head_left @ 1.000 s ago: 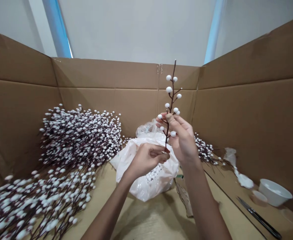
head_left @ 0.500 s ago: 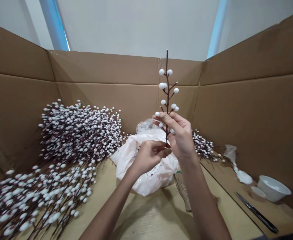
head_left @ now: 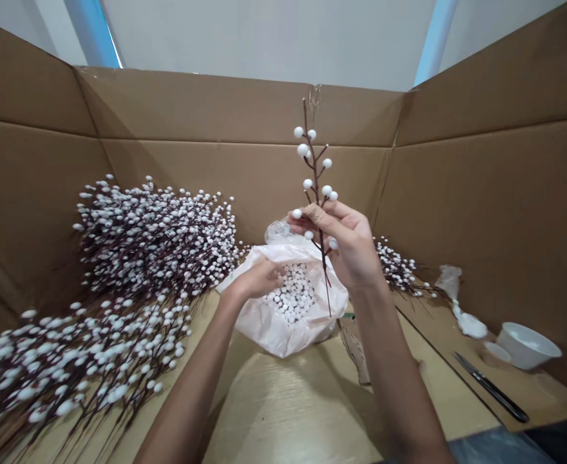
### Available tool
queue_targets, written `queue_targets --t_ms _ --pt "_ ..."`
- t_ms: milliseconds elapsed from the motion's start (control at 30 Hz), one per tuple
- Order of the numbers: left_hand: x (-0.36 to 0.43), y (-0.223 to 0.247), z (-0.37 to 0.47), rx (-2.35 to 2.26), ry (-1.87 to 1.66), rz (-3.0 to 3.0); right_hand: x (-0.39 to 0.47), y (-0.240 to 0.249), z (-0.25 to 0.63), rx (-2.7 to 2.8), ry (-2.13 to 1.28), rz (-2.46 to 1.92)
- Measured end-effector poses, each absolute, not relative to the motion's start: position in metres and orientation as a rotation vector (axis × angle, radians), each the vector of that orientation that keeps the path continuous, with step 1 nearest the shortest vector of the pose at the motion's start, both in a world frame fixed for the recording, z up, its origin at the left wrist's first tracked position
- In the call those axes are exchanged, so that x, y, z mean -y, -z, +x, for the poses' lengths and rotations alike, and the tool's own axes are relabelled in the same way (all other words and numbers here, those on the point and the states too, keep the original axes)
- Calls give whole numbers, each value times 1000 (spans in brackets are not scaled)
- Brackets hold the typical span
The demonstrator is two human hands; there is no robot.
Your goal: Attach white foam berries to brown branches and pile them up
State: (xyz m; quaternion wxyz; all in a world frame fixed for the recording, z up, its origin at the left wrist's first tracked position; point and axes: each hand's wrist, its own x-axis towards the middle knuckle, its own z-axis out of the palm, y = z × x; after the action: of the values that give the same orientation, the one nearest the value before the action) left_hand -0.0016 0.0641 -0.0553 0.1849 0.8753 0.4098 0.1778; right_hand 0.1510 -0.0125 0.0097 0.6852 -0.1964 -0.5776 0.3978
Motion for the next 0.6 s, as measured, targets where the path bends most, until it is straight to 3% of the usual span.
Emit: queue_targets --t_ms 367,600 --pt "-94 111 20 -1345 -473 2475 8 -9 143 1208 -1048 -522" --pt "-96 117 20 -1295 -612 2360 9 -10 143 1227 -1038 -553"
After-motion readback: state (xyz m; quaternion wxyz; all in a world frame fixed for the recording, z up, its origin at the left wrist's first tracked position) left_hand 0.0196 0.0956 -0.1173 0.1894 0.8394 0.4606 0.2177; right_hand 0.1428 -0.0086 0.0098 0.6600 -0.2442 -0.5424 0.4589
